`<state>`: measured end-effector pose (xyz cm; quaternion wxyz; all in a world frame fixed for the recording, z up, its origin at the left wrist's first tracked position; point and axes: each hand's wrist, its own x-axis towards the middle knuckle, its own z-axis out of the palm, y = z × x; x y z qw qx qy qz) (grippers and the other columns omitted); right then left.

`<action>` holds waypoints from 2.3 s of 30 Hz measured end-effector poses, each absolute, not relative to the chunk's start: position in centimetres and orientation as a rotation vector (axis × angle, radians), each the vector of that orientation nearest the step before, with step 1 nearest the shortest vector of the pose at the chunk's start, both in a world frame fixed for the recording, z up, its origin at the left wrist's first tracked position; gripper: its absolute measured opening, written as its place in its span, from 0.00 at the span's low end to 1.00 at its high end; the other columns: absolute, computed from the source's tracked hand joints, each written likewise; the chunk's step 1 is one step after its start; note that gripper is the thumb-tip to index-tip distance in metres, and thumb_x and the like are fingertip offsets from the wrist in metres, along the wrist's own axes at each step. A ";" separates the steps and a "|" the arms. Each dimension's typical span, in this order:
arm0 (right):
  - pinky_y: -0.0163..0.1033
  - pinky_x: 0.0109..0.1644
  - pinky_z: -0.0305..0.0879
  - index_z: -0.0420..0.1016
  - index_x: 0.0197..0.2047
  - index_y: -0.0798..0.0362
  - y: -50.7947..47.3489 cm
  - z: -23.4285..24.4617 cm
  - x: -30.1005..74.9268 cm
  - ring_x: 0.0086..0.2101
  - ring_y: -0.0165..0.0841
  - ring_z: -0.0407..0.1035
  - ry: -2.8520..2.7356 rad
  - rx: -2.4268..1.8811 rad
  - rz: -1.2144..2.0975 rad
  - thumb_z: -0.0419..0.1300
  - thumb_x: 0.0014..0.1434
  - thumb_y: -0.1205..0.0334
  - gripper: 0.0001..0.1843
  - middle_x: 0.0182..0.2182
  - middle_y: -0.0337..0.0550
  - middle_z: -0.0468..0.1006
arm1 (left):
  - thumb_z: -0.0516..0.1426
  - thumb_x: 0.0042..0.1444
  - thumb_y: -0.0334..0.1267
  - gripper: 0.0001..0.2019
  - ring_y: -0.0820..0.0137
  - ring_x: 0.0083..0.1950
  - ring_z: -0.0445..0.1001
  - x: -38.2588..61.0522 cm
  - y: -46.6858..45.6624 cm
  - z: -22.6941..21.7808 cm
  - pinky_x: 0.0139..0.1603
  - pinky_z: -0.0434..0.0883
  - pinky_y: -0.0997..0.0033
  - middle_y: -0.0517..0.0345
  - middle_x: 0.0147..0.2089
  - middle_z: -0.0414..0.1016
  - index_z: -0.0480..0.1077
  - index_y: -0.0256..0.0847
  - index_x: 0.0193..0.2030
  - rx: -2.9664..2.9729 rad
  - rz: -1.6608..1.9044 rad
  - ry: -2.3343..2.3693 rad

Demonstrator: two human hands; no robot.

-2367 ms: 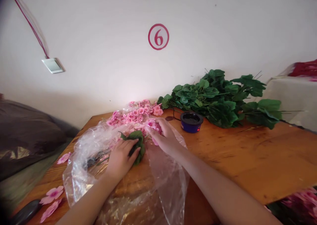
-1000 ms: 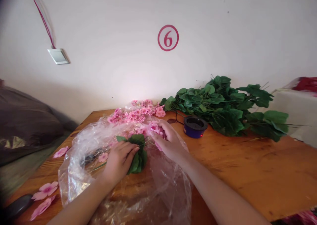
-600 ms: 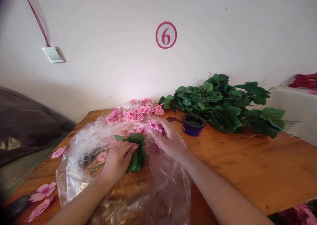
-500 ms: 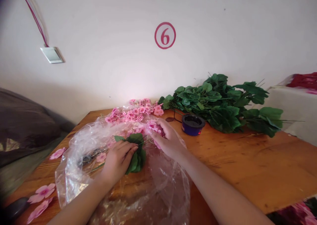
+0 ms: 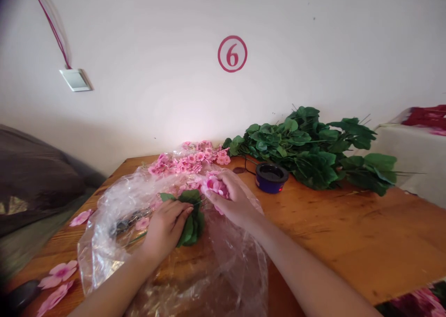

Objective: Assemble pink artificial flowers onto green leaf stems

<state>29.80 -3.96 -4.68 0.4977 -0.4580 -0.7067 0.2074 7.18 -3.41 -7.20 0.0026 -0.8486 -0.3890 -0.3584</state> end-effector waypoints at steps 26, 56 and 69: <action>0.51 0.59 0.62 0.79 0.32 0.48 -3.8 -3.6 30.8 0.57 0.47 0.65 -2.002 -1.019 0.296 0.65 0.48 0.69 0.08 0.54 0.45 0.75 | 0.53 0.63 0.31 0.11 0.64 0.36 0.72 7.4 -3.8 -7.5 0.38 0.64 0.61 0.54 0.31 0.78 0.77 0.43 0.36 -2.604 -0.983 -1.158; 0.45 0.45 0.68 0.81 0.34 0.49 -3.9 -5.2 29.3 0.38 0.41 0.73 -1.934 -1.223 0.326 0.65 0.51 0.62 0.05 0.34 0.44 0.80 | 0.54 0.57 0.25 0.11 0.64 0.32 0.72 7.6 -4.1 -7.9 0.35 0.65 0.64 0.55 0.27 0.76 0.76 0.40 0.29 -2.551 -1.183 -1.134; 0.43 0.45 0.70 0.78 0.31 0.48 -4.0 -4.9 29.4 0.42 0.41 0.73 -1.867 -1.145 0.318 0.64 0.49 0.67 0.05 0.36 0.41 0.80 | 0.54 0.58 0.26 0.10 0.65 0.34 0.72 7.4 -3.7 -8.0 0.37 0.66 0.65 0.55 0.29 0.77 0.77 0.40 0.33 -2.610 -1.224 -1.127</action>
